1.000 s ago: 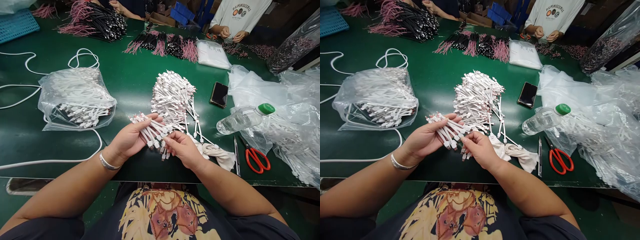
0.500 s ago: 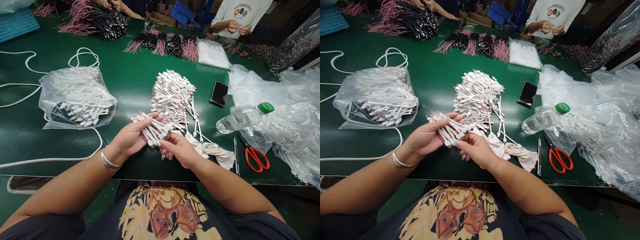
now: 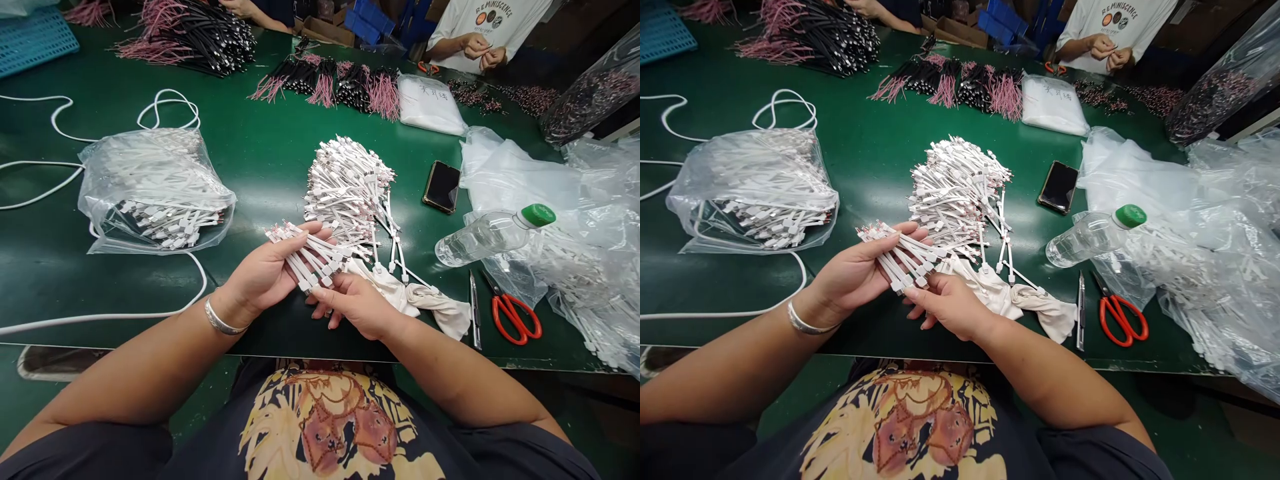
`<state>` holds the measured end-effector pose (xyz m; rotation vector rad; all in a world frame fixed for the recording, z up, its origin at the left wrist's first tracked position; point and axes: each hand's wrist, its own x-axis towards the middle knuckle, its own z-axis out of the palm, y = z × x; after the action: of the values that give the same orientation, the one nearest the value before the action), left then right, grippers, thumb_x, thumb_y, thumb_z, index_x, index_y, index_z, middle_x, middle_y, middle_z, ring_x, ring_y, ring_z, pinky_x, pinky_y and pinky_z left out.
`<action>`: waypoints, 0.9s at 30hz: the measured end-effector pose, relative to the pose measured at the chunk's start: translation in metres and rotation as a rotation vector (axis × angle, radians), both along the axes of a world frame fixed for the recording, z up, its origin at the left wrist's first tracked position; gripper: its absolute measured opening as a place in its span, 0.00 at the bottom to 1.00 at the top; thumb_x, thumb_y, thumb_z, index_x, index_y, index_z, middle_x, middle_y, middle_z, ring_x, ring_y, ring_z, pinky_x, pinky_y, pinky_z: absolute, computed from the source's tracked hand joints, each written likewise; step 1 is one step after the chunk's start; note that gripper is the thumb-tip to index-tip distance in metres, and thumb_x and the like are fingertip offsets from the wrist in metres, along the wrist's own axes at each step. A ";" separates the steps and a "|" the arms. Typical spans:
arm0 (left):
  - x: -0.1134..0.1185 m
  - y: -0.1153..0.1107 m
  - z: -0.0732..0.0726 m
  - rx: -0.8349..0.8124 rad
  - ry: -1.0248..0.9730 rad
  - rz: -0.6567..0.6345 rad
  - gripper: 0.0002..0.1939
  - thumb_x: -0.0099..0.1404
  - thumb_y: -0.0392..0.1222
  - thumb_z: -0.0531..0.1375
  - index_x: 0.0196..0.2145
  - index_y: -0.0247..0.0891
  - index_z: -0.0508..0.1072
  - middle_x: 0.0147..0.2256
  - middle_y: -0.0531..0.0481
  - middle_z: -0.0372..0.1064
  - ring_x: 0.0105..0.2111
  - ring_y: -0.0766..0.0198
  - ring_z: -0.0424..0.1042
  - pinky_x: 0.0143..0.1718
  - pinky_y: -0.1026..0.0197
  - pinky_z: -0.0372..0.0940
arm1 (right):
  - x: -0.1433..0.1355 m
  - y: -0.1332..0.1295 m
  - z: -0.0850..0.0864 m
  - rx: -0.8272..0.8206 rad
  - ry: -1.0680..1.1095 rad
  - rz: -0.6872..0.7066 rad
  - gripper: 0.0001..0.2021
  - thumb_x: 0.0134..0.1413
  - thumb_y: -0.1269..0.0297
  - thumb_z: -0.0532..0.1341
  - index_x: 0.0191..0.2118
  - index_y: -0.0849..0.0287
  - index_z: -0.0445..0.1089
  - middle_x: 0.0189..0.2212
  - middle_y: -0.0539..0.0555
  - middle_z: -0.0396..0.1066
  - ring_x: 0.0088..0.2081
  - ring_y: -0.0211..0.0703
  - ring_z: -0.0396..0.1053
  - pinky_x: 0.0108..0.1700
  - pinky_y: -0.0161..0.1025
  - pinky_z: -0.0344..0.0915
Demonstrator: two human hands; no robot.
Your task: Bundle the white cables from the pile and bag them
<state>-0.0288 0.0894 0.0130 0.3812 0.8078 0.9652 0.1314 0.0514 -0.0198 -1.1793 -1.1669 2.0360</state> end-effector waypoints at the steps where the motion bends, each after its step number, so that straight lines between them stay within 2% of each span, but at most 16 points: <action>1: 0.000 0.000 0.000 0.005 -0.003 -0.004 0.12 0.62 0.34 0.56 0.43 0.34 0.74 0.45 0.43 0.74 0.46 0.57 0.72 0.55 0.51 0.61 | -0.001 0.000 0.000 -0.026 0.003 0.032 0.17 0.48 0.51 0.64 0.33 0.63 0.70 0.28 0.53 0.72 0.25 0.34 0.70 0.19 0.27 0.62; 5: 0.000 0.000 -0.001 0.025 -0.004 0.006 0.13 0.62 0.34 0.57 0.44 0.34 0.74 0.46 0.43 0.73 0.47 0.57 0.72 0.56 0.51 0.61 | -0.001 -0.001 0.002 -0.031 -0.026 0.051 0.18 0.47 0.50 0.64 0.28 0.64 0.69 0.21 0.50 0.70 0.20 0.31 0.66 0.17 0.26 0.58; 10: 0.000 0.000 0.001 0.013 -0.001 0.013 0.12 0.63 0.33 0.56 0.44 0.33 0.74 0.45 0.44 0.73 0.46 0.58 0.72 0.55 0.52 0.62 | 0.002 0.001 0.004 0.058 -0.073 -0.107 0.17 0.49 0.51 0.63 0.26 0.62 0.66 0.22 0.49 0.69 0.20 0.30 0.65 0.18 0.26 0.59; 14: 0.000 0.000 0.002 0.015 0.004 0.023 0.13 0.63 0.33 0.55 0.44 0.33 0.74 0.45 0.44 0.73 0.46 0.58 0.72 0.56 0.52 0.61 | 0.003 0.003 0.004 0.058 -0.047 -0.202 0.16 0.48 0.51 0.64 0.29 0.62 0.67 0.23 0.49 0.68 0.21 0.30 0.65 0.19 0.27 0.61; 19: 0.002 -0.002 0.001 0.039 -0.019 0.009 0.12 0.63 0.33 0.55 0.43 0.34 0.74 0.45 0.45 0.73 0.47 0.57 0.72 0.56 0.50 0.61 | -0.003 0.002 0.004 -0.115 0.095 -0.104 0.17 0.44 0.55 0.68 0.38 0.60 0.70 0.30 0.52 0.72 0.26 0.34 0.70 0.20 0.27 0.63; 27: 0.006 -0.004 0.000 0.063 -0.073 -0.023 0.12 0.63 0.34 0.55 0.44 0.35 0.74 0.47 0.45 0.73 0.50 0.55 0.70 0.58 0.50 0.58 | -0.010 -0.002 -0.001 -0.165 0.170 -0.038 0.15 0.42 0.57 0.69 0.31 0.62 0.69 0.23 0.49 0.70 0.21 0.31 0.67 0.17 0.25 0.59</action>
<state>-0.0227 0.0858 0.0127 0.4067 0.7061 0.9793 0.1214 0.0492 -0.0210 -1.0702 -0.9041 2.1892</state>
